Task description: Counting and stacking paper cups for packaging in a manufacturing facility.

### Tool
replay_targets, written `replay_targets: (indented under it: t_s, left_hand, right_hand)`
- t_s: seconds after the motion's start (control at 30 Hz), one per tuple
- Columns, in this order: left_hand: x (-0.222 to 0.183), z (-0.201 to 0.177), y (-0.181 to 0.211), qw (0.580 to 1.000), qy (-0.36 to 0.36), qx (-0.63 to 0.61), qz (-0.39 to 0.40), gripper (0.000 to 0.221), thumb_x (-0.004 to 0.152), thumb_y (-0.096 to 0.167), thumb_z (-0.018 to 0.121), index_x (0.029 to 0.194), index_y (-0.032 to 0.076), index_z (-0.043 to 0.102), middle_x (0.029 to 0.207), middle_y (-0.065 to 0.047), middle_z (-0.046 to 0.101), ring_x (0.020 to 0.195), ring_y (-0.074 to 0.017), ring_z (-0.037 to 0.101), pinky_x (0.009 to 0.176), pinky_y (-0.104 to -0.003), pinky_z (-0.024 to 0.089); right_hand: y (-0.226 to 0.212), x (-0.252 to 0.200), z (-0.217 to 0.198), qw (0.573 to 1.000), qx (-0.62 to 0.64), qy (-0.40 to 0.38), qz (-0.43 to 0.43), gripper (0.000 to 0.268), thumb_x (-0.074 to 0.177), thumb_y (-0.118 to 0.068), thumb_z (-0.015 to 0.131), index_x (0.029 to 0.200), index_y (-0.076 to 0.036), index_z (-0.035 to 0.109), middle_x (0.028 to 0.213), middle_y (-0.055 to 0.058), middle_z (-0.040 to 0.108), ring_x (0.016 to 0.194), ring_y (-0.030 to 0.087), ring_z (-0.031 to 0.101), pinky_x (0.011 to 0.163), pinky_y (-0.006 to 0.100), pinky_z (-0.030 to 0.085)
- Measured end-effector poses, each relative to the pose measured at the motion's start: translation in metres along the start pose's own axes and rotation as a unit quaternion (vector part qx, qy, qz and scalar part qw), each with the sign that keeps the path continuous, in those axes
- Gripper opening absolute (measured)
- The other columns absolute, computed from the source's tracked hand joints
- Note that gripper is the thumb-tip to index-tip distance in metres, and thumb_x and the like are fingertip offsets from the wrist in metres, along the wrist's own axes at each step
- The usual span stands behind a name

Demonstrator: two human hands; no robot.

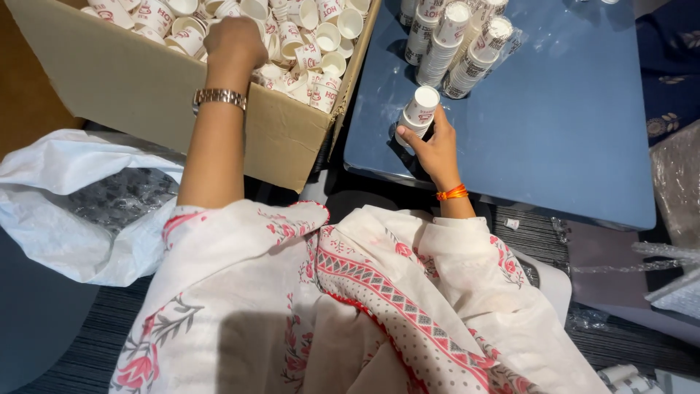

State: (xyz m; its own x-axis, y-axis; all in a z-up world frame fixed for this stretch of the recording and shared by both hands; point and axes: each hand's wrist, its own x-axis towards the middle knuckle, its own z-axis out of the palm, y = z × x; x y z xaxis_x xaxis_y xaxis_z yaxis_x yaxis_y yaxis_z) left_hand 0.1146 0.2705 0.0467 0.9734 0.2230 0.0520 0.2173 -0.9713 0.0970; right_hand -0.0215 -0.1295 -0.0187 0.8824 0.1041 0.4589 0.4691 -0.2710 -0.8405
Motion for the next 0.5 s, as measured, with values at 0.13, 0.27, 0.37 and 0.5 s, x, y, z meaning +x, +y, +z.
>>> replay_targets:
  t_s: [0.13, 0.27, 0.37, 0.5]
  left_hand:
    - [-0.063, -0.038, 0.049, 0.926, 0.257, -0.202, 0.189, 0.021, 0.076, -0.005, 0.061, 0.094, 0.003, 0.069, 0.104, -0.02, 0.068, 0.107, -0.0398, 0.062, 0.096, -0.048, 0.049]
    - [-0.099, -0.028, 0.112, 0.875, 0.281, -0.291, 0.267, 0.047, 0.075, -0.011, 0.061, 0.12, -0.004, 0.052, 0.114, -0.025, 0.059, 0.111, -0.0458, 0.055, 0.097, -0.051, 0.045]
    - [-0.136, -0.038, 0.163, 0.804, 0.321, -0.36, 0.347, 0.058, 0.078, -0.008, 0.066, 0.133, -0.003, 0.049, 0.124, -0.024, 0.057, 0.12, -0.0417, 0.057, 0.102, -0.047, 0.048]
    - [-0.155, -0.002, 0.216, 0.786, 0.18, -0.501, 0.316, 0.054, 0.084, 0.03, 0.086, 0.123, 0.006, 0.057, 0.118, -0.015, 0.061, 0.109, -0.0263, 0.066, 0.092, -0.037, 0.055]
  right_hand:
    - [0.003, 0.0, -0.001, 1.0, -0.031, 0.004, 0.002, 0.047, 0.089, -0.025, 0.086, 0.122, -0.003, 0.059, 0.11, 0.009, 0.073, 0.101, 0.018, 0.07, 0.091, 0.034, 0.055]
    - [-0.004, -0.001, 0.0, 1.0, -0.017, 0.001, 0.009, 0.049, 0.089, -0.024, 0.084, 0.126, -0.003, 0.059, 0.112, 0.01, 0.073, 0.104, 0.018, 0.07, 0.094, 0.034, 0.055]
    - [-0.002, 0.002, 0.0, 1.0, -0.003, -0.001, 0.011, 0.053, 0.088, -0.024, 0.083, 0.129, -0.004, 0.057, 0.111, 0.009, 0.073, 0.103, 0.017, 0.07, 0.092, 0.033, 0.055]
    - [0.001, 0.004, 0.001, 1.0, -0.018, -0.001, -0.016, 0.05, 0.088, -0.022, 0.084, 0.127, -0.004, 0.059, 0.111, 0.01, 0.075, 0.102, 0.017, 0.072, 0.093, 0.033, 0.055]
